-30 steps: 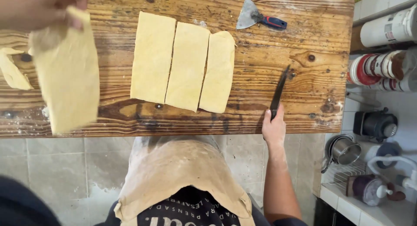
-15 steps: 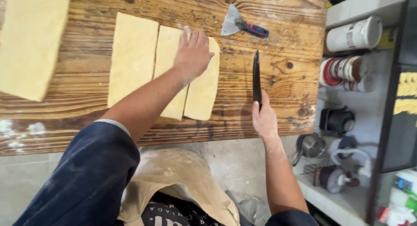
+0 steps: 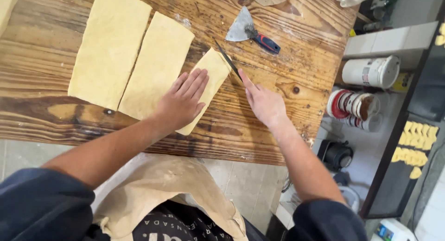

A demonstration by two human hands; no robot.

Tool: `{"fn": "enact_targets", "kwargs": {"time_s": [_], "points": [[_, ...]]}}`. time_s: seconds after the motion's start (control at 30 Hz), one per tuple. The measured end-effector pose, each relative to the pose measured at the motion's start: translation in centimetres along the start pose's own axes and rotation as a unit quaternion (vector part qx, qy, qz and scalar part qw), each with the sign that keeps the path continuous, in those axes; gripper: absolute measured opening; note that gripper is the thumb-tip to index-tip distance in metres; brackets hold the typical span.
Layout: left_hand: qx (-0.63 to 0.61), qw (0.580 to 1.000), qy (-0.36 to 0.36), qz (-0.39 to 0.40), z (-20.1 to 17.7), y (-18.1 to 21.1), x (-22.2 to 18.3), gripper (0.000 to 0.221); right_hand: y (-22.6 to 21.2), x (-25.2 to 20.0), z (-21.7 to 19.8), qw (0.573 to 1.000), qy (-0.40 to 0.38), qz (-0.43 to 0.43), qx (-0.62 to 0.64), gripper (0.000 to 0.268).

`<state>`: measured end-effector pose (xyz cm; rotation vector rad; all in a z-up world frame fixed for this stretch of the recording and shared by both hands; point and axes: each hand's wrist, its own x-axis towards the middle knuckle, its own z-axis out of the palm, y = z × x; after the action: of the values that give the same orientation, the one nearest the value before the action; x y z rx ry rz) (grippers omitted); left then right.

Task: Cutting a sheet of dough into strips and braiding them into a loaf on a floured wooden surface.

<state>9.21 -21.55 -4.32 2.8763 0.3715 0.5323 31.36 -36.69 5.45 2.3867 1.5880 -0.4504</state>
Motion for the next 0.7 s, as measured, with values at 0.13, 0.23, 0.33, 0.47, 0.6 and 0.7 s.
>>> {"fn": "enact_targets", "kwargs": {"time_s": [0.13, 0.23, 0.33, 0.47, 0.6, 0.7], "points": [[0.011, 0.999, -0.019, -0.037, 0.2, 0.9, -0.4, 0.075, 2.4, 2.7, 1.2, 0.998, -0.004, -0.061, -0.016, 0.059], [0.005, 0.995, -0.067, -0.073, -0.2, 1.6, -0.8, 0.074, 2.7, 3.7, 1.0, 0.994, 0.012, -0.100, -0.048, 0.057], [-0.005, 0.997, -0.021, -0.074, -0.2, 2.0, -1.4, 0.073, 1.9, 3.9, 0.3, 0.995, -0.036, -0.087, -0.017, 0.061], [0.004, 0.996, -0.032, -0.080, -1.0, 2.3, -1.8, 0.072, 0.7, 4.6, 0.1, 0.995, -0.086, -0.050, -0.011, 0.064], [0.008, 0.997, -0.030, -0.069, -1.1, 2.2, -2.1, 0.073, 0.8, 3.2, -0.8, 0.993, -0.112, -0.023, -0.008, 0.066], [-0.043, 0.996, -0.043, -0.057, -0.9, 1.5, -2.6, 0.068, 2.7, -1.3, -1.3, 0.991, -0.126, 0.000, -0.048, 0.066]]}}
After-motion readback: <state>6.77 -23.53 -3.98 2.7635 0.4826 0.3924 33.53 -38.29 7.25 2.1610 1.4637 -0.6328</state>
